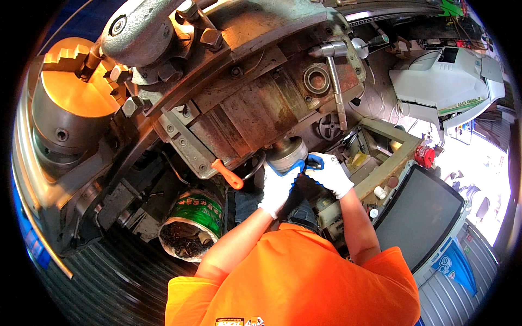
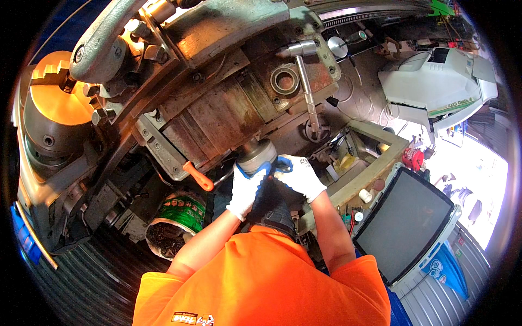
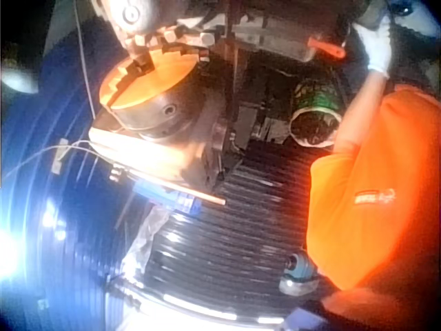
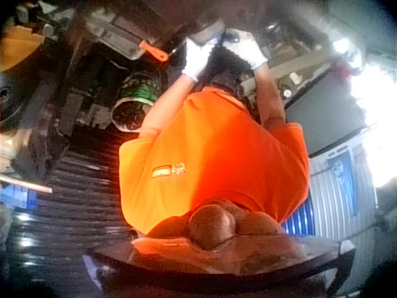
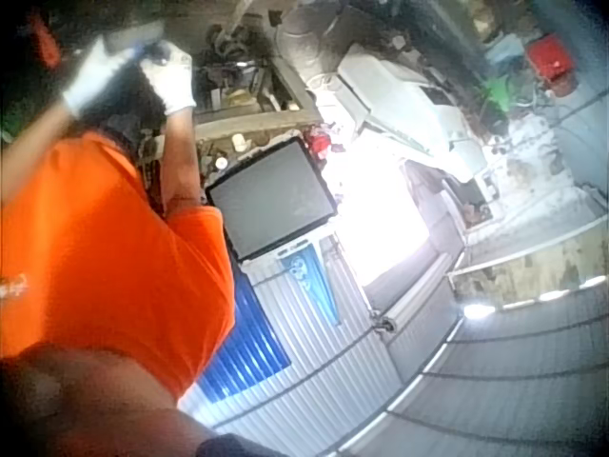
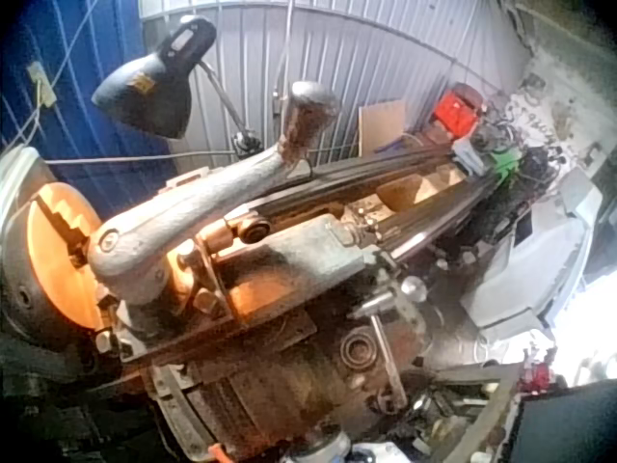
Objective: The person operates a metal lathe, using a blue abrasive strip to manually smooth the surface of a rotating cylindrical metal workpiece. They then remove the workpiece from the chuck and adjust the machine's tailstock and tool post.
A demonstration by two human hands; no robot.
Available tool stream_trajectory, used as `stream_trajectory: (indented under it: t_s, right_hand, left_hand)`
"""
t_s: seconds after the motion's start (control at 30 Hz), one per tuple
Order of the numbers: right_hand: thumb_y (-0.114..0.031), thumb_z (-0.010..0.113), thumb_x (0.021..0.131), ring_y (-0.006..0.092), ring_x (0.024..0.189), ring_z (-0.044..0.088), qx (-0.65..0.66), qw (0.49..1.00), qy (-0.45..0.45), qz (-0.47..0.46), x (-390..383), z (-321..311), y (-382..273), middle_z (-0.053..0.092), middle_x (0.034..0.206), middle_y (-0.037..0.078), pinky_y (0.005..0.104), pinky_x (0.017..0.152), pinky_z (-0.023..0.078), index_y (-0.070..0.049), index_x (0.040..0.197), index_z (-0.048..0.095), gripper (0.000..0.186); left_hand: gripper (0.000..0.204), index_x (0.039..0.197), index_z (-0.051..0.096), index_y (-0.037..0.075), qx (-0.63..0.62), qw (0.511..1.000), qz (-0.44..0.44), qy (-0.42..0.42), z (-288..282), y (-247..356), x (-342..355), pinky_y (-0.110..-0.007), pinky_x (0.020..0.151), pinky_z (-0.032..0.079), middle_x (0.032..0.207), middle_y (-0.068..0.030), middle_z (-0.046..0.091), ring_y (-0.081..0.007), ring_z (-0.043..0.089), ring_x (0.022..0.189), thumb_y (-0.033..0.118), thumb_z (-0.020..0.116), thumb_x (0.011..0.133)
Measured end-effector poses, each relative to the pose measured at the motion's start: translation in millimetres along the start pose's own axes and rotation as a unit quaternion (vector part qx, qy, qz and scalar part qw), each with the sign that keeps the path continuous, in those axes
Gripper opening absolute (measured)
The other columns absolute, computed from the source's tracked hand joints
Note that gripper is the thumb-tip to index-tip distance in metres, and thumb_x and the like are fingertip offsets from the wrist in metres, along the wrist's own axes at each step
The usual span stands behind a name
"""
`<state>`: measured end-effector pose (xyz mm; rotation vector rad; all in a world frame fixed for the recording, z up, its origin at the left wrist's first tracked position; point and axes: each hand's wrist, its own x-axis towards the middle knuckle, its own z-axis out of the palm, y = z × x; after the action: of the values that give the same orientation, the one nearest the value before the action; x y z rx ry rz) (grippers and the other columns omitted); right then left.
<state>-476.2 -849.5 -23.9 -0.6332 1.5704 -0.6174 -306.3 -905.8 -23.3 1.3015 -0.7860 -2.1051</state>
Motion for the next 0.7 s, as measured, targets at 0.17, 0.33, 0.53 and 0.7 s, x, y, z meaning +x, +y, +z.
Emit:
stream_trajectory:
  t_s: [0.17, 0.33, 0.53, 0.7]
  right_hand:
    - [-0.006, 0.066, 0.079, 0.0135, 0.087, 0.063, -0.011, 1.0, 0.002, -0.008, 0, 0, 0, 0.068, 0.095, 0.008, 0.0281, 0.081, 0.05, 0.002, 0.105, 0.063, 0.027]
    - [-0.007, 0.065, 0.079, 0.0142, 0.086, 0.063, -0.024, 1.0, 0.003, -0.012, 0, 0, -3, 0.069, 0.095, 0.009, 0.0285, 0.08, 0.05, 0.003, 0.104, 0.063, 0.026]
    - [-0.007, 0.065, 0.08, 0.0145, 0.085, 0.063, -0.021, 1.0, 0.004, -0.018, 2, -1, 4, 0.069, 0.094, 0.01, 0.0291, 0.079, 0.051, 0.003, 0.102, 0.063, 0.025]
    - [-0.009, 0.066, 0.08, 0.0147, 0.084, 0.064, -0.06, 0.998, 0.002, 0.008, 0, -2, -5, 0.069, 0.092, 0.011, 0.0295, 0.077, 0.051, 0.003, 0.101, 0.063, 0.025]
  left_hand:
    - [0.05, 0.121, 0.044, -0.001, -0.016, 0.998, -0.042, -0.04, -5, 1, 1, -0.028, 0.077, 0.052, 0.108, -0.0102, 0.061, -0.0145, 0.062, 0.085, 0.02, 0.072, 0.085]
    - [0.037, 0.113, 0.051, 0.002, 0.006, 1.0, 0.003, 0.004, 0, 0, -1, -0.024, 0.067, 0.05, 0.096, -0.0065, 0.063, -0.0125, 0.061, 0.077, 0.014, 0.072, 0.084]
    - [0.031, 0.108, 0.055, 0.002, 0.003, 1.0, 0.013, 0.008, 0, -1, 0, -0.024, 0.064, 0.05, 0.092, -0.0062, 0.065, -0.0123, 0.062, 0.075, 0.012, 0.072, 0.084]
    - [0.047, 0.118, 0.046, 0.0, 0.037, 0.999, -0.006, -0.016, -2, 3, 0, -0.028, 0.078, 0.051, 0.103, -0.0095, 0.063, -0.0143, 0.062, 0.084, 0.02, 0.073, 0.085]
